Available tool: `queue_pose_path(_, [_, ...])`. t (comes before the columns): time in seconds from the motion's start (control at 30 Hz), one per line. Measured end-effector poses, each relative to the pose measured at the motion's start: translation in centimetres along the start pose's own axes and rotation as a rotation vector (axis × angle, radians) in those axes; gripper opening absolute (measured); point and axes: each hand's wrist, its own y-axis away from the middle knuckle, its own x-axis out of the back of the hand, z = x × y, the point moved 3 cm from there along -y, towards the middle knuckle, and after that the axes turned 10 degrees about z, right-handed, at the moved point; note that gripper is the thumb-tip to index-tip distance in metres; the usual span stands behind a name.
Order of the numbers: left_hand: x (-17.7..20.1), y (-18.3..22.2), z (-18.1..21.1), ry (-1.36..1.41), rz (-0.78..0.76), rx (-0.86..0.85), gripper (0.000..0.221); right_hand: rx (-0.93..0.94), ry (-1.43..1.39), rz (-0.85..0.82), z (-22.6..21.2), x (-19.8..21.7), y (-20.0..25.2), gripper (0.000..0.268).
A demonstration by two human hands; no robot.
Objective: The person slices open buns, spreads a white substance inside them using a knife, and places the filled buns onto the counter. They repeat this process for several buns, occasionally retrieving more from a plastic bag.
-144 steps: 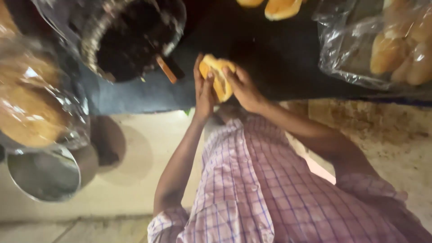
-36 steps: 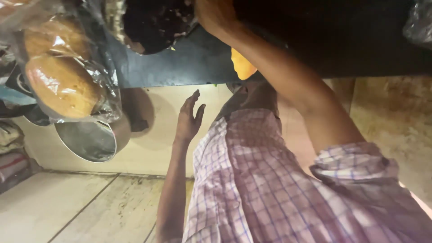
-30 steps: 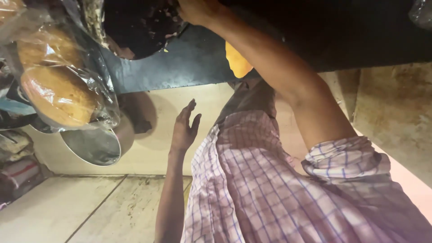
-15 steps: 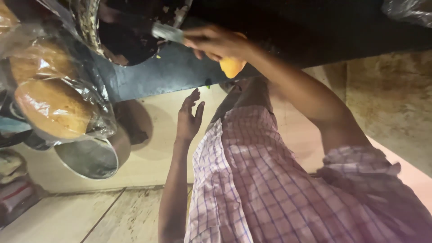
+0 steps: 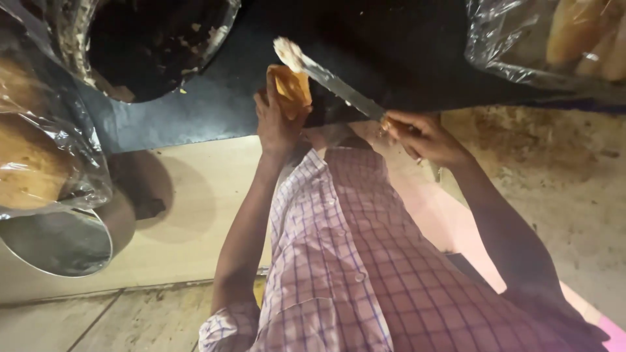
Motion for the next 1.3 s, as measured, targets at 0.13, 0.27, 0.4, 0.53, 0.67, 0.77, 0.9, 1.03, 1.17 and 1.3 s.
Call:
queue_pose_path(0.13, [-2.6,-2.4,-1.4,0.043,0.042,-0.036,0.103,-0.078,-0.012,0.029,1.8,2.1,-0.3,0.049])
queue_pose_path(0.27, [-3.8,-1.1,-3.6,0.174,0.069,-0.148,0.091,-0.035,0.078,0.041,5.0,2.5,-1.0,0.050])
queue_pose_path(0.4, [-3.0,-1.8,-2.7,0.236,0.065,-0.174,0.086,0.324,0.104,0.025,4.6,1.6,-2.5,0.045])
queue_pose_path(0.53, [-2.0,-1.4,-2.3,0.408,-0.002,-0.069,0.084,0.566,0.220,0.164,3.6,0.1,-2.5,0.042])
queue_pose_path(0.67, [-1.7,-1.0,-1.9,0.743,-0.089,0.125,0.084,0.651,0.873,0.362,2.9,-1.6,-2.3,0.044])
queue_pose_path(0.77, [-1.6,-0.8,-1.6,0.883,-0.120,0.158,0.084,0.759,1.099,0.463,2.8,-3.2,-2.6,0.046])
queue_pose_path(0.9, [-1.8,-0.7,-1.5,0.913,-0.125,0.136,0.085,0.888,1.184,0.457,2.2,-3.7,-2.7,0.048])
queue_pose_path(1.03, [-1.6,-0.7,-1.6,0.903,-0.126,0.153,0.087,0.921,1.402,0.390,0.9,-3.0,-1.9,0.048])
queue_pose_path(1.17, [-1.9,-0.6,-1.5,0.840,-0.083,0.118,0.087,0.993,1.518,0.394,-0.7,-0.7,1.2,0.042])
queue_pose_path(1.3, [-2.9,-1.0,-1.9,0.535,0.039,0.123,0.089,1.055,1.453,0.393,-1.2,1.4,3.6,0.043])
